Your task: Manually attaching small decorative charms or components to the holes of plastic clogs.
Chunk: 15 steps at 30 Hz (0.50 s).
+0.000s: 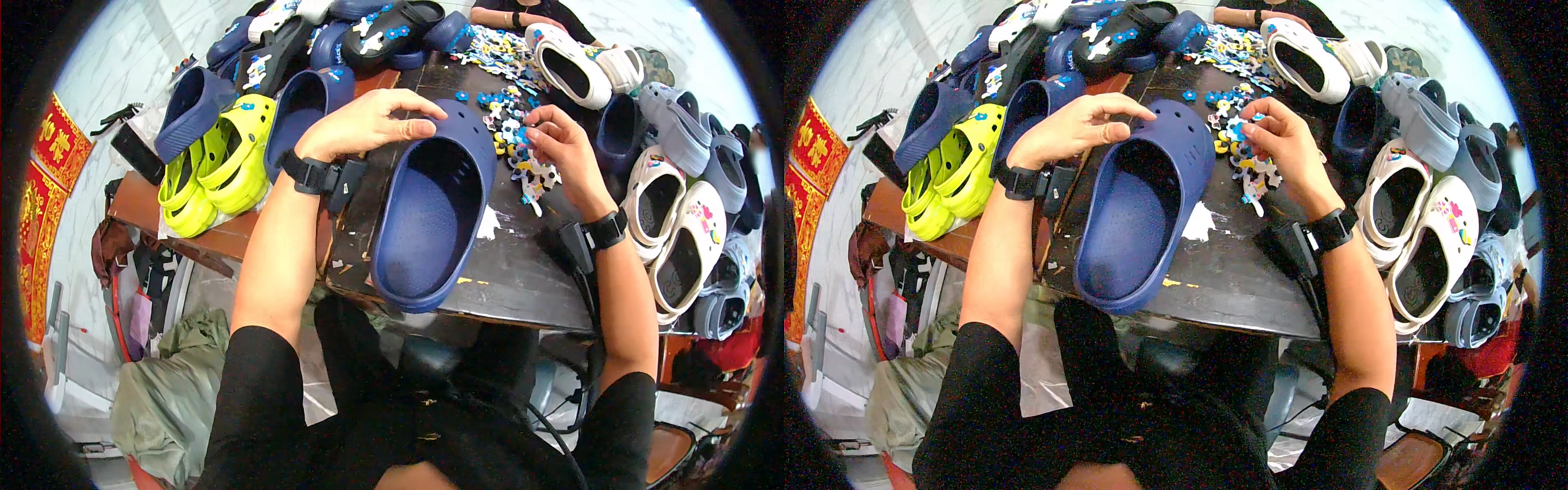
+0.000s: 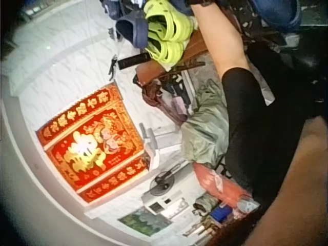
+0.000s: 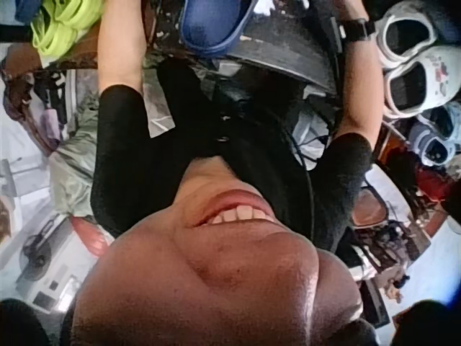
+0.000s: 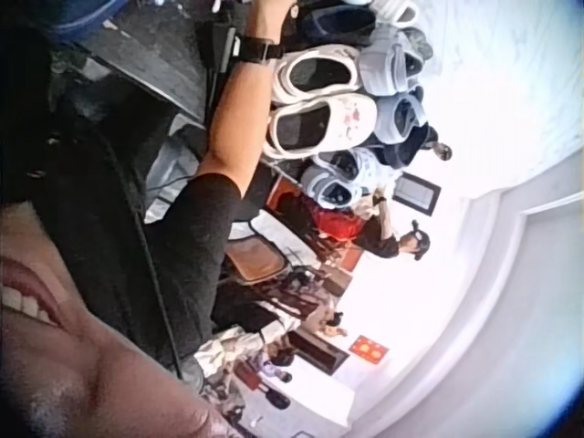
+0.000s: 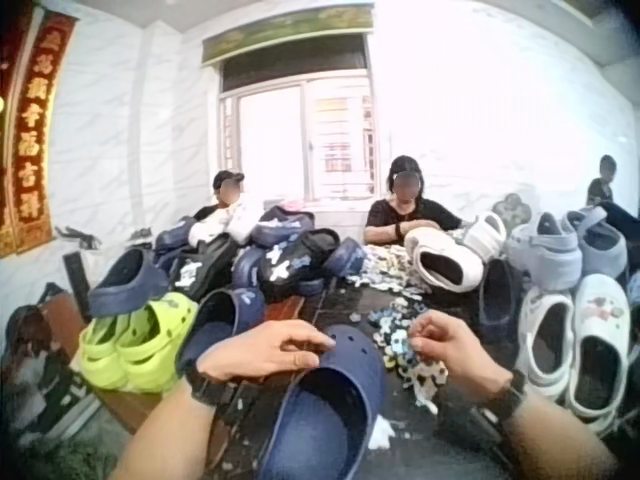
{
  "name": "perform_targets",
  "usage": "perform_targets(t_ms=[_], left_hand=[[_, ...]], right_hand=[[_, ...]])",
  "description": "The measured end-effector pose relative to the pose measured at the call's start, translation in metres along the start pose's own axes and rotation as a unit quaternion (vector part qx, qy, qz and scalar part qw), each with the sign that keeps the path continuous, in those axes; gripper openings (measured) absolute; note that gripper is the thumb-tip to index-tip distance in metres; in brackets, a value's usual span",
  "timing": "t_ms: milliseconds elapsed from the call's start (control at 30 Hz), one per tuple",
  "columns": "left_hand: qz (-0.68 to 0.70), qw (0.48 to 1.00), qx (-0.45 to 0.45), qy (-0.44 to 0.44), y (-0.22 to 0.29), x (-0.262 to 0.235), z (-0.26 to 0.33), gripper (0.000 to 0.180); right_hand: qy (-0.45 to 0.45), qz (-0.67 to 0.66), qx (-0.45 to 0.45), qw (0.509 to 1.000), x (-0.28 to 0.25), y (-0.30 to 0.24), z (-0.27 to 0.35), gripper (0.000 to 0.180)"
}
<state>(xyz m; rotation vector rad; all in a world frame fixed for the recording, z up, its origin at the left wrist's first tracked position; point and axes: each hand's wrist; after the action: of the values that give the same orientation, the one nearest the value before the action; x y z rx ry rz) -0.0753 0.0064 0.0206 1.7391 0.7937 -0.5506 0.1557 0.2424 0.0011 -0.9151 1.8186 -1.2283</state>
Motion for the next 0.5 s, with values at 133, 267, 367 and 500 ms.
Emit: perform_targets(t_ms=[133,267,367,500], left_hand=[[0.011,0.999,0.010,-0.028,0.020,0.004,0.002,0.053],[-0.012,0.999,-0.001,-0.036,0.024,0.004,0.003,0.047],[0.000,0.999,-0.005,-0.037,0.026,0.004,0.004,0.044],[-0.025,0.999,-0.012,-0.035,0.026,0.004,0.004,0.040]], right_hand=[[-0.006,-0.042,0.006,0.999,0.000,0.000,-0.003,0.010],[0.005,-0.118,0.028,0.993,0.002,0.002,-0.008,0.012],[0.007,-0.158,0.041,0.987,0.002,0.001,-0.012,0.019],[0.013,-0.157,0.047,0.986,0.009,-0.004,-0.015,0.025]])
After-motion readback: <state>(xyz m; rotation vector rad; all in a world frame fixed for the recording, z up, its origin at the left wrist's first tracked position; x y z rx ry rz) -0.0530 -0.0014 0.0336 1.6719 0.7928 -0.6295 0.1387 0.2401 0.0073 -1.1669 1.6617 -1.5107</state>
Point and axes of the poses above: each hand's wrist, its own z-axis away from the middle knuckle, its own x-axis out of the palm, y = z × x, and after that the axes turned 4 degrees about -z, right-handed
